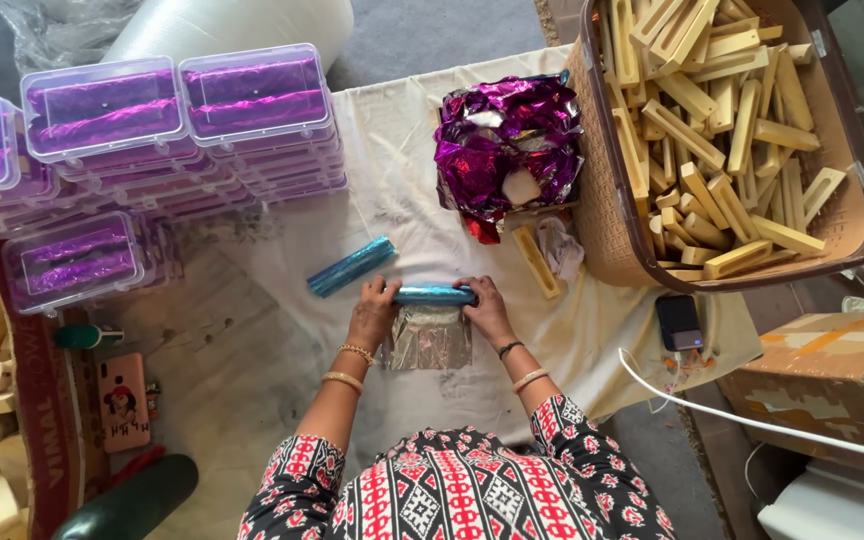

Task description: The person picks up small wooden blocks from a basket, wipes them with a cloth, and wraps them in shiny metallic paper. The wrapped blocks are then placed into clear plastic containers.

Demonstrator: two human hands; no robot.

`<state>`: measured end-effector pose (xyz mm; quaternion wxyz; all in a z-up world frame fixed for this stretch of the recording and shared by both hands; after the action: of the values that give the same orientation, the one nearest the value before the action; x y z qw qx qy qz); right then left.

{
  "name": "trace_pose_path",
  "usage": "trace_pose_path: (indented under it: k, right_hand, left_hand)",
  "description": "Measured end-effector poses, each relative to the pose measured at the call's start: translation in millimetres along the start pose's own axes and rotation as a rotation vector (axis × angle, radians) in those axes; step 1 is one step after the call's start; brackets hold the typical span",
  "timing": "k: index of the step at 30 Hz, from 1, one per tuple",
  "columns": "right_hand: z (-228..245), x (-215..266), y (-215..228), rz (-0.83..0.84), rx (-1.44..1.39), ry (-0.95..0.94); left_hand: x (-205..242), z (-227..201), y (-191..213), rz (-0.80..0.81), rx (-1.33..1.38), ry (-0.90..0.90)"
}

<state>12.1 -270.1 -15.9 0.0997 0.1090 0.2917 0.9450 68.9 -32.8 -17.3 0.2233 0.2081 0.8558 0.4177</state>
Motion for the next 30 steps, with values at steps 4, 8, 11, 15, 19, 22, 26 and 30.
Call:
trace_pose_path:
  k: [4,8,11,15,19,22,26,30]
  right_hand:
    - [-11,-6,-3,0.016,-0.003,-0.030]
    - [-23,-15,-6,0.017,0.031,-0.041]
    - [-28,-17,-8,0.015,0.046,-0.030]
    - [-27,-17,-8,0.020,0.041,-0.020]
    - [-34,-18,-11,0.018,0.051,-0.011]
    - [-39,-20,-13,-0.011,0.065,-0.002]
    - [-45,-18,-13,-0.041,0.048,0.040]
    - [-43,-10,-6,-0.014,-0.099,-0.021]
  left_hand:
    - [0,-1,2,-0.012,0.046,0.028]
    - [1,0,2,-0.035,0.081,0.061]
    - [1,0,1,-0.045,0.097,0.076]
    - [0,1,2,-0.046,0.105,0.089]
    - [0,5,-2,-0.049,0.094,0.086]
    - [0,7,-4,-0.059,0.085,0.081]
    - [1,8,-6,-0.065,0.101,0.090]
    - [7,0,10,-0.126,0.190,0.110]
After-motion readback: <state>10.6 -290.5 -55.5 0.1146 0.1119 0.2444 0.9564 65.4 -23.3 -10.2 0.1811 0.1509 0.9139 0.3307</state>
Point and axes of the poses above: each hand's wrist, its own x-axis away from the middle knuckle, its own y-axis out of the back of the hand, z = x × y, the point moved 5 cm from there along -x, towards the middle knuckle, and after that the axes turned 10 degrees about -y, right-handed, at the moved point
